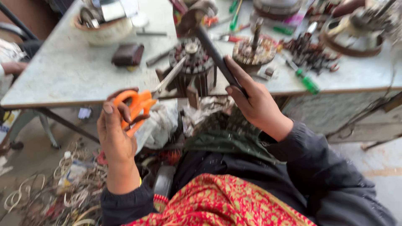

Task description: The person uses orange-handled scissors and a hammer to remove copper windings from a motor stator. They then use a screwdriver to pry out remaining copper pieces from the stator slots.

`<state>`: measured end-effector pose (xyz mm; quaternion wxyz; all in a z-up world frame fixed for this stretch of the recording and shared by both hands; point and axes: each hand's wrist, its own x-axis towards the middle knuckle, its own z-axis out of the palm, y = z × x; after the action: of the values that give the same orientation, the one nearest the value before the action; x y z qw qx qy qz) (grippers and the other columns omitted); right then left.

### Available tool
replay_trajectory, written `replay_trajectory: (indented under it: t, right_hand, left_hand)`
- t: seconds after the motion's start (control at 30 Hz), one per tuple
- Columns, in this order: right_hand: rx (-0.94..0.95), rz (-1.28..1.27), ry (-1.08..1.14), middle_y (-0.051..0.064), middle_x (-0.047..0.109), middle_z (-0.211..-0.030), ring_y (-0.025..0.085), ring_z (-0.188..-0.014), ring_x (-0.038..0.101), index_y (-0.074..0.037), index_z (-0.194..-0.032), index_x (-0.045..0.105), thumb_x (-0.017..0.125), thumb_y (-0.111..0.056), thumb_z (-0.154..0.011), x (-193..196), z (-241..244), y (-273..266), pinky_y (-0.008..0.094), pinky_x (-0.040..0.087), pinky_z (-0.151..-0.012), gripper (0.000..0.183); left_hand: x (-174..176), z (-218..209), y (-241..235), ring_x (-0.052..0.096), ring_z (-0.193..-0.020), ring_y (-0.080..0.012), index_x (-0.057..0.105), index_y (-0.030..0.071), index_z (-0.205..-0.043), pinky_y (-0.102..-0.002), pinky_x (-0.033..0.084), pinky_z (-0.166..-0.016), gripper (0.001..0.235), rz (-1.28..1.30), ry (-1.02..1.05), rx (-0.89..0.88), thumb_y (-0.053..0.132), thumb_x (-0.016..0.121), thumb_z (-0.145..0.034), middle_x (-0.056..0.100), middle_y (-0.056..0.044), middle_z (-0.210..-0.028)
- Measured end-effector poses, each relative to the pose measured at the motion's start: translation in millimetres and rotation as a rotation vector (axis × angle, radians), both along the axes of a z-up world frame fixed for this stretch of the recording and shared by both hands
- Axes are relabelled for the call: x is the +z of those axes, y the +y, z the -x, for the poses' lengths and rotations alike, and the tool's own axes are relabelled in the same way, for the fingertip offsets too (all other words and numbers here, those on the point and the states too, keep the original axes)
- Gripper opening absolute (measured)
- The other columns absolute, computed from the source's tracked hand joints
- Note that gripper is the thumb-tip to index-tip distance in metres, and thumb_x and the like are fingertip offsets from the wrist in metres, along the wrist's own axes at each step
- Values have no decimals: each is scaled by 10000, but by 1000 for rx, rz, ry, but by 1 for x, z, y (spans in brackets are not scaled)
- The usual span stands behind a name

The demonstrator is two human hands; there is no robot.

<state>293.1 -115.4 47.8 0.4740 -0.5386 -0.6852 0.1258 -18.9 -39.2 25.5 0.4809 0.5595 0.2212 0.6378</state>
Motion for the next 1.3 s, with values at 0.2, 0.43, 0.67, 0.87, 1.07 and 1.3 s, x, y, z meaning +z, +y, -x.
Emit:
replay_trajectory:
  t: [0.2,0.43,0.67,0.87,1.07,1.3]
  right_hand:
    - [91,49,-76,86,657,-1266,147,-781,576,-111,-1594,388,603,-117,-1039,23,-7,11,298,527,-693,595]
    - [-28,-170,-37,73,649,-1312,152,-801,597,-104,-1599,317,508,-111,-1080,15,-16,9,334,529,-679,553]
    - [-218,306,-205,177,720,-1005,210,-736,616,-156,-1616,425,608,-171,-1075,18,-24,11,401,537,-657,571]
    - [-58,-20,-111,148,701,-1244,123,-782,622,-123,-1623,321,498,-131,-1072,25,-11,8,287,535,-682,579]
    - [-48,231,-187,181,708,-1223,259,-900,680,-137,-1588,410,622,-176,-1041,22,-23,8,316,507,-824,588]
    - [39,44,-202,182,646,-1130,236,-975,633,-212,-1615,322,564,-174,-1130,37,-16,-1,307,496,-873,543]
  left_hand:
    - [0,2,-2,612,-890,-122,552,-5,-1059,-388,649,-799,505,-49,-39,-56,494,531,-1137,622,-169,-1243]
    - [-4,3,-3,562,-826,-98,531,-9,-972,-376,646,-770,521,-54,-51,-61,485,538,-1138,598,-204,-1338]
    - [2,2,-7,692,-1125,-208,472,31,-888,-395,657,-813,535,-84,-7,-57,500,527,-1138,598,-211,-1375]
    - [-2,4,-5,654,-979,-186,481,0,-903,-378,644,-768,552,-72,-22,-57,494,540,-1144,607,-229,-1323]
    - [4,1,-9,669,-1007,-217,528,-27,-1019,-403,645,-762,537,-101,17,-27,498,548,-1134,597,-221,-1275]
    - [0,4,-11,653,-976,-200,461,-8,-852,-383,635,-737,550,-90,27,-1,440,543,-1161,617,-230,-1299]
